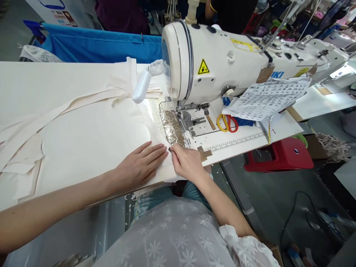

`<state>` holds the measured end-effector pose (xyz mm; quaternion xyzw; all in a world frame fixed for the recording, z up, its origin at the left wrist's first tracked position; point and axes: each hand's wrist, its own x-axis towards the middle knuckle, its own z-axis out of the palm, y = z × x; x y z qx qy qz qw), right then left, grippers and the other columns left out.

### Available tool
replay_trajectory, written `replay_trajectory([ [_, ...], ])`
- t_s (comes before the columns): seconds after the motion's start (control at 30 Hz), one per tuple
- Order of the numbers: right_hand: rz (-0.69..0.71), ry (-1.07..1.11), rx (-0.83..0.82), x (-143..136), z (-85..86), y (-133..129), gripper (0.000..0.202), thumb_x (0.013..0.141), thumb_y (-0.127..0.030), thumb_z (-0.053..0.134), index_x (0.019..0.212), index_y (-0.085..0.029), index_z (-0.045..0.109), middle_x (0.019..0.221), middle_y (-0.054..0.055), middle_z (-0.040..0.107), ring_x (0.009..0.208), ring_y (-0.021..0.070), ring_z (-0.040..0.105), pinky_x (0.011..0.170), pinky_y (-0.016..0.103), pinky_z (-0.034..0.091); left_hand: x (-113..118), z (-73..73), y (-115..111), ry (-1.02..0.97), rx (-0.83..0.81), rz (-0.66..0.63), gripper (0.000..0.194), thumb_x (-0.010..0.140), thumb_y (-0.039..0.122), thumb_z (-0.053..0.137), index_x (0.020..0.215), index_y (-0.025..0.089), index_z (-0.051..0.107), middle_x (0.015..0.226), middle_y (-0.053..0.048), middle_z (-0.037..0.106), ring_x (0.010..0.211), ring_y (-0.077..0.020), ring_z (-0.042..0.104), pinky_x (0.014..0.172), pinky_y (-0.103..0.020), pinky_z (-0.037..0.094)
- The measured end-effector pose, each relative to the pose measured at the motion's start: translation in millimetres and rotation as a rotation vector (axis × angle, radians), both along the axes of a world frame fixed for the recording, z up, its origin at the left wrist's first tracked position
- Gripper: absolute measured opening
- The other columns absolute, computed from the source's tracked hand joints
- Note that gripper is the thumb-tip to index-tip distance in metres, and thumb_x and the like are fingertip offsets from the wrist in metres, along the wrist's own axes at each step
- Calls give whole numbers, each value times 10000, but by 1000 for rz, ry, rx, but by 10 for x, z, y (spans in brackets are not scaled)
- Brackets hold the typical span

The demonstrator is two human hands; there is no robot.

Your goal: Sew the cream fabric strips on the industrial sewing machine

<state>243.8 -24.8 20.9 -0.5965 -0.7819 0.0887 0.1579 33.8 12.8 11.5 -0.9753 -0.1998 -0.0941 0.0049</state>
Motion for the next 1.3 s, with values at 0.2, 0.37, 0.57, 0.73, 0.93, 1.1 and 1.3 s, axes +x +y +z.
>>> replay_trajectory([
  [0.2,69,-103,-24,97,97,-105,228,939,-199,394,897,-187,617,678,11,663,583,143,570,541,261,246,-7,6,-11,15,11,4,453,947,229,502,1373,77,535,1429,-141,552,1353,-281,461,1154,-471,327],
  [0.37,91,-92,-46,266,166,-272,226,947,-197,398,877,-191,613,656,5,655,557,133,544,538,259,238,-29,4,21,2,2,-8,438,957,211,494,1375,88,536,1426,-131,557,1358,-266,463,1176,-472,298],
  [0.57,45,-114,16,132,53,-189,222,939,-189,398,938,-177,620,688,22,667,584,147,578,532,264,237,0,42,40,-105,14,14,389,967,177,431,1296,46,590,1331,-149,613,1304,-289,504,1183,-506,295],
  [0.73,2,5,43,79,20,-153,240,983,-238,378,977,-186,612,696,13,683,581,142,593,546,243,292,32,-9,-38,-116,25,-17,384,994,219,439,1299,34,583,1332,-152,616,1290,-286,519,1171,-492,327],
  [0.93,-25,37,10,40,-2,-80,213,977,-247,395,991,-206,604,706,4,690,606,149,618,545,238,295,21,-49,-58,-105,29,0,389,1004,217,431,1323,41,566,1361,-158,595,1316,-293,500,1159,-501,333],
  [1.1,-13,23,15,-12,-26,-31,214,975,-245,401,993,-200,609,711,3,691,590,141,603,535,245,270,19,-59,-54,-113,44,-6,391,995,233,455,1320,51,574,1340,-155,611,1309,-290,503,1165,-488,319],
  [1.3,43,-75,-23,41,64,-88,211,930,-190,398,872,-199,600,689,10,663,592,142,577,535,257,248,19,-32,-54,-70,55,-3,396,991,229,454,1329,63,578,1359,-152,604,1310,-290,502,1156,-495,332],
])
